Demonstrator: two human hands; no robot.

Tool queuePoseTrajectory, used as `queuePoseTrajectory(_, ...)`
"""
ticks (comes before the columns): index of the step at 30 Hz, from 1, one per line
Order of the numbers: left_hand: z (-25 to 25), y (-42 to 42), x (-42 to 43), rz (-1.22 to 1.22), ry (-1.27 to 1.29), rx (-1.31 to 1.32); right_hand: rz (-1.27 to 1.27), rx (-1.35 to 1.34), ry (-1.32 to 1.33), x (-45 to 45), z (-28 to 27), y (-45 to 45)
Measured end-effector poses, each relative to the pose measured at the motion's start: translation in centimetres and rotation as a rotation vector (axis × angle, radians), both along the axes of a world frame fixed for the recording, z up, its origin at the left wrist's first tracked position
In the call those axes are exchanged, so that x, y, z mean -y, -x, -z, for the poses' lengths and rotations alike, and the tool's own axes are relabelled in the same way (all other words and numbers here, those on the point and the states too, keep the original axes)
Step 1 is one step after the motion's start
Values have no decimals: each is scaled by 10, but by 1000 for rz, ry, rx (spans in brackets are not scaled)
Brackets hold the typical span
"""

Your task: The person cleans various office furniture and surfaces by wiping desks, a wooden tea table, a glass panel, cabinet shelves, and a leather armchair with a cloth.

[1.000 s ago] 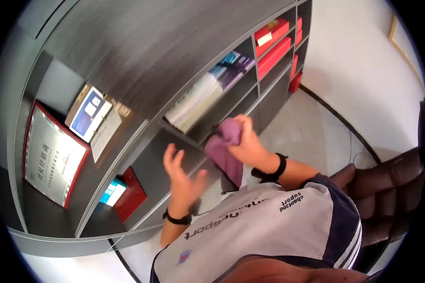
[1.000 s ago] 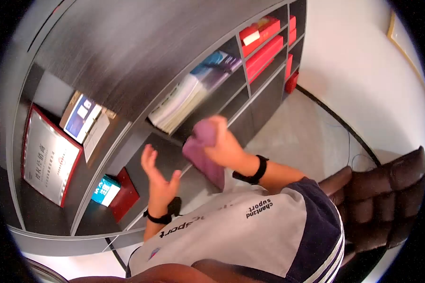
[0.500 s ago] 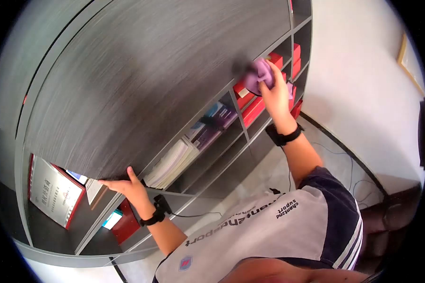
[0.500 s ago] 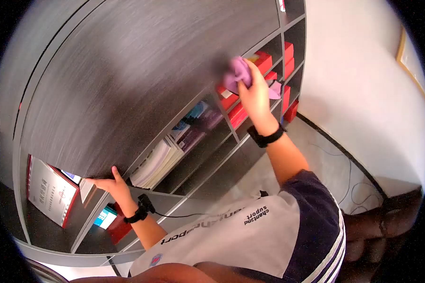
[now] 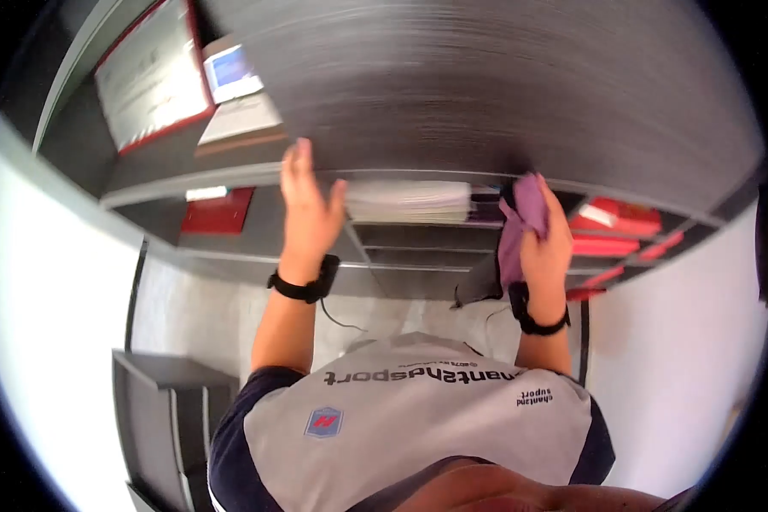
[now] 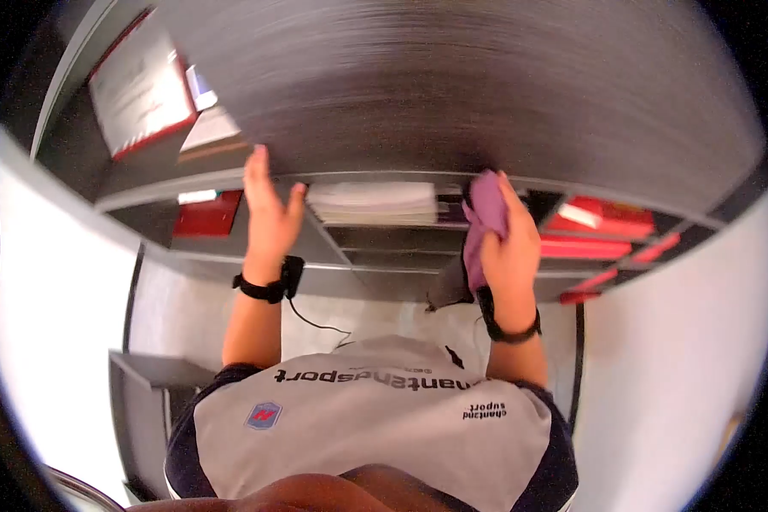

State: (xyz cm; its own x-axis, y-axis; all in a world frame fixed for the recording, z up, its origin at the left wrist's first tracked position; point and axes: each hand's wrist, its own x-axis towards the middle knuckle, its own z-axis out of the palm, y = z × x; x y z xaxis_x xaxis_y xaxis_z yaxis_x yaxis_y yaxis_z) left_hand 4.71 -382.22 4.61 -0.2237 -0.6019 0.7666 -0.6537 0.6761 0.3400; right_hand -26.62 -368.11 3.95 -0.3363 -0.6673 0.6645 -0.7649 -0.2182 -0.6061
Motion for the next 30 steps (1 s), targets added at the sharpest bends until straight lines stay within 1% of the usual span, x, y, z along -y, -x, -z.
queuePoseTrajectory(2,22,-21,-19,14,-24,40,22,78,73,-3,10,-20)
queuePoseTrajectory(3,34,-35,-29,-22,-79,139,38,109,125,0,28,-26)
queuePoseTrajectory(4,46,-51,-40,-50,-139,240,2,175,182,5,35,-40)
queuePoseTrajectory(5,60,-68,-48,-70,-188,288,-27,137,130,8,34,-55)
queuePoseTrajectory(6,63,-87,-57,-81,-237,302,-52,99,79,10,25,-77)
queuePoseTrajectory(8,67,-125,-70,-90,-331,328,-74,59,32,23,24,-108)
queuePoseTrajectory(9,69,-139,-76,-120,-330,304,-82,41,13,31,27,-118)
queuePoseTrajectory(10,66,-161,-78,-142,-336,277,-87,129,144,41,26,-140)
queuePoseTrajectory(12,60,-196,-86,-185,-346,230,-44,98,452,61,14,-176)
queuePoseTrajectory(13,56,-211,-92,-199,-383,238,-72,102,534,72,2,-197)
queuePoseTrajectory(16,53,-257,-113,-238,-464,275,-161,-349,655,115,-22,-256)
queuePoseTrajectory(18,58,-283,-128,-264,-484,303,-86,-545,321,152,-14,-303)
queuePoseTrajectory(20,57,-313,-149,-312,-511,288,51,-578,313,180,9,-350)
queuePoseTrajectory(21,57,-327,-159,-338,-521,277,27,-539,299,190,13,-366)
queuePoseTrajectory(24,64,-367,-185,-404,-578,184,-95,-550,222,207,4,-419)
queuePoseTrajectory(25,63,-376,-190,-440,-577,180,-121,-609,213,213,2,-444)
queuePoseTrajectory(28,53,-389,-189,-467,-583,185,-183,-666,343,244,9,-513)
queuePoseTrajectory(29,48,-386,-183,-482,-420,153,-199,-661,351,253,11,-534)
queuePoseTrajectory(30,47,-391,-180,-413,-434,161,-216,-661,362,262,10,-553)
